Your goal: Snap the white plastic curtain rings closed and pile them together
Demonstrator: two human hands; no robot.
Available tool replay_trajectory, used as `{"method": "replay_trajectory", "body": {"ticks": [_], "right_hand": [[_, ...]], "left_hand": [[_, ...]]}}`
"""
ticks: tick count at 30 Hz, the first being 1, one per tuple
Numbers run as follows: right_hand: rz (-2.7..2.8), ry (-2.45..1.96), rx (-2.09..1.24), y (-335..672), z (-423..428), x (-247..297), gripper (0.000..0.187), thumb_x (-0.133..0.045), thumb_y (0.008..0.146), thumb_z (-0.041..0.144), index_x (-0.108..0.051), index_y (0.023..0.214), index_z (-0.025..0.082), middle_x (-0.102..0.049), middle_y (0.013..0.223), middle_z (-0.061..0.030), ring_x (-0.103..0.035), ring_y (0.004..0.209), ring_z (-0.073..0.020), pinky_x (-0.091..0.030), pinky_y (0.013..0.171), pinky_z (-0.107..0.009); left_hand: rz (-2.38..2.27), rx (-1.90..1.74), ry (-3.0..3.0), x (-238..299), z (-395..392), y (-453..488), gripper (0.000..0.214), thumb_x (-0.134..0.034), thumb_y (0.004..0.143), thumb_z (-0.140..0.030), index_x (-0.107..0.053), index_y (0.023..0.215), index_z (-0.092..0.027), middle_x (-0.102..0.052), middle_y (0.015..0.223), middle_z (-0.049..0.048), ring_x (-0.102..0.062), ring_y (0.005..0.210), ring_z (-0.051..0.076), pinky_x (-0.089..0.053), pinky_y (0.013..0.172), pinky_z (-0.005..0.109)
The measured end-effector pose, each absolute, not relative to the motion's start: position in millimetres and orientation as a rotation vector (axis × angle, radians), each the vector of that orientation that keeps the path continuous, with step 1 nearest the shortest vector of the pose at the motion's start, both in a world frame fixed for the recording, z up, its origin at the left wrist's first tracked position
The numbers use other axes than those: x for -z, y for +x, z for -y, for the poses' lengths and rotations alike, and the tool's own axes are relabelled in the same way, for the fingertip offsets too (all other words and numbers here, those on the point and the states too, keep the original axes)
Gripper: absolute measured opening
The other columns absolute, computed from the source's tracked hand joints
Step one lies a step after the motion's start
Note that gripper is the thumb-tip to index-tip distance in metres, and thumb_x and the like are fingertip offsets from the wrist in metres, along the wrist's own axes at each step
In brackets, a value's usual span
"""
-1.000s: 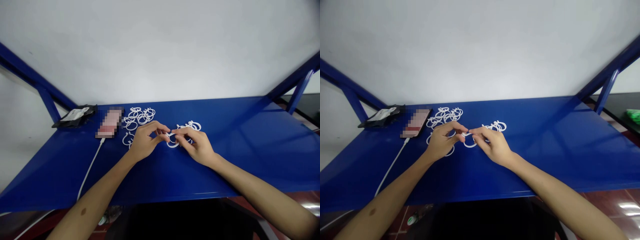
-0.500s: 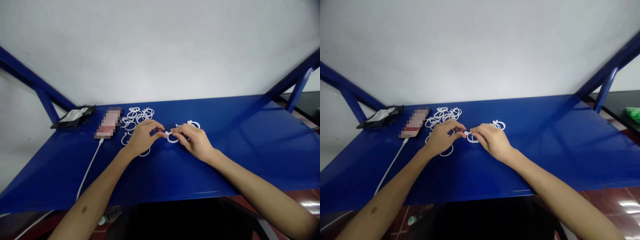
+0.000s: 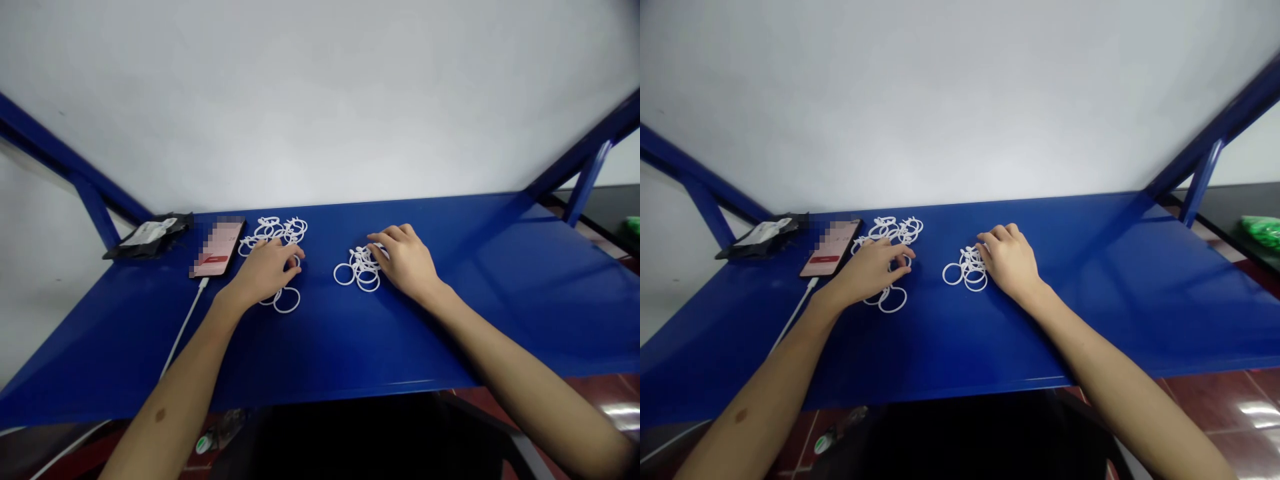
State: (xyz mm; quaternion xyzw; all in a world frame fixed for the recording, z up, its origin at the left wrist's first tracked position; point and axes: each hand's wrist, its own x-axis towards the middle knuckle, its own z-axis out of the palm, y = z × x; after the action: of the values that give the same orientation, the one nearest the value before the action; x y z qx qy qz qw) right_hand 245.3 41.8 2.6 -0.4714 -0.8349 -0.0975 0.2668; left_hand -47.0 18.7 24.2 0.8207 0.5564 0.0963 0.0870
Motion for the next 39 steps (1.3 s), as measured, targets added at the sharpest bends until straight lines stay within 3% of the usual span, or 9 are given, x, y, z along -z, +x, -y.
{"method": "replay_trajectory", "body": {"ticks": [3, 8, 13, 26, 34, 39], "right_hand": [[2.235, -1.207, 0.255, 241, -37, -6, 0.027, -0.054, 0.098, 0.028, -0.072, 0.112, 0.014, -0.070, 0.098, -0.0131, -0.053, 0.090, -0.0277, -0.051, 0.079, -0.043], [2.262, -1.030, 0.098, 230, -23, -12, 0.029, -0.053, 0.099, 0.028, -0.068, 0.120, 0.014, -0.069, 0.102, -0.0128, -0.054, 0.094, -0.0270, -0.051, 0.083, -0.044], [2.302, -0.883, -0.087, 220, -10, -12, 0.031, -0.051, 0.101, 0.030, -0.062, 0.126, 0.015, -0.069, 0.103, -0.0107, -0.056, 0.092, -0.0248, -0.051, 0.083, -0.042], [2.135, -0.774, -0.350, 217, -5, -8, 0.024, -0.059, 0.097, 0.029, -0.061, 0.119, 0.017, -0.070, 0.091, -0.0049, -0.067, 0.083, -0.0160, -0.053, 0.074, -0.029], [2.120, -0.872, -0.296, 217, -7, -9, 0.013, -0.057, 0.099, 0.030, -0.064, 0.097, 0.019, -0.073, 0.089, -0.0053, -0.067, 0.076, -0.0157, -0.050, 0.066, -0.028], [2.164, -0.862, -0.292, 218, -5, -10, 0.015, -0.055, 0.100, 0.032, -0.064, 0.095, 0.020, -0.071, 0.083, -0.0039, -0.065, 0.073, -0.0156, -0.050, 0.066, -0.028]], "left_hand": [[-1.541, -0.413, 2.379, -26, -16, -43, 0.020, -0.063, 0.087, -0.023, -0.066, 0.106, -0.024, -0.072, 0.086, 0.0006, -0.061, 0.093, 0.023, -0.045, 0.088, 0.041], [-1.330, -0.709, 2.013, -34, -5, -35, 0.026, -0.062, 0.090, -0.034, -0.064, 0.114, -0.025, -0.069, 0.101, 0.0025, -0.065, 0.084, 0.016, -0.053, 0.074, 0.029], [-1.110, -0.794, 1.752, -36, 0, -28, 0.024, -0.062, 0.091, -0.034, -0.061, 0.113, -0.024, -0.067, 0.094, 0.0025, -0.067, 0.082, 0.014, -0.057, 0.074, 0.027], [-0.975, -0.962, 1.521, -32, -2, -17, 0.016, -0.062, 0.088, -0.020, -0.058, 0.104, -0.019, -0.067, 0.089, 0.0014, -0.070, 0.076, 0.014, -0.059, 0.077, 0.031], [-1.088, -0.944, 1.920, -29, 3, -9, 0.037, -0.070, 0.087, -0.037, -0.059, 0.120, -0.024, -0.065, 0.116, 0.0060, -0.064, 0.100, 0.019, -0.057, 0.087, 0.035], [-1.237, -0.928, 2.289, -25, 8, -4, 0.037, -0.068, 0.089, -0.035, -0.060, 0.125, -0.029, -0.063, 0.120, 0.0047, -0.062, 0.109, 0.021, -0.053, 0.098, 0.041]]}}
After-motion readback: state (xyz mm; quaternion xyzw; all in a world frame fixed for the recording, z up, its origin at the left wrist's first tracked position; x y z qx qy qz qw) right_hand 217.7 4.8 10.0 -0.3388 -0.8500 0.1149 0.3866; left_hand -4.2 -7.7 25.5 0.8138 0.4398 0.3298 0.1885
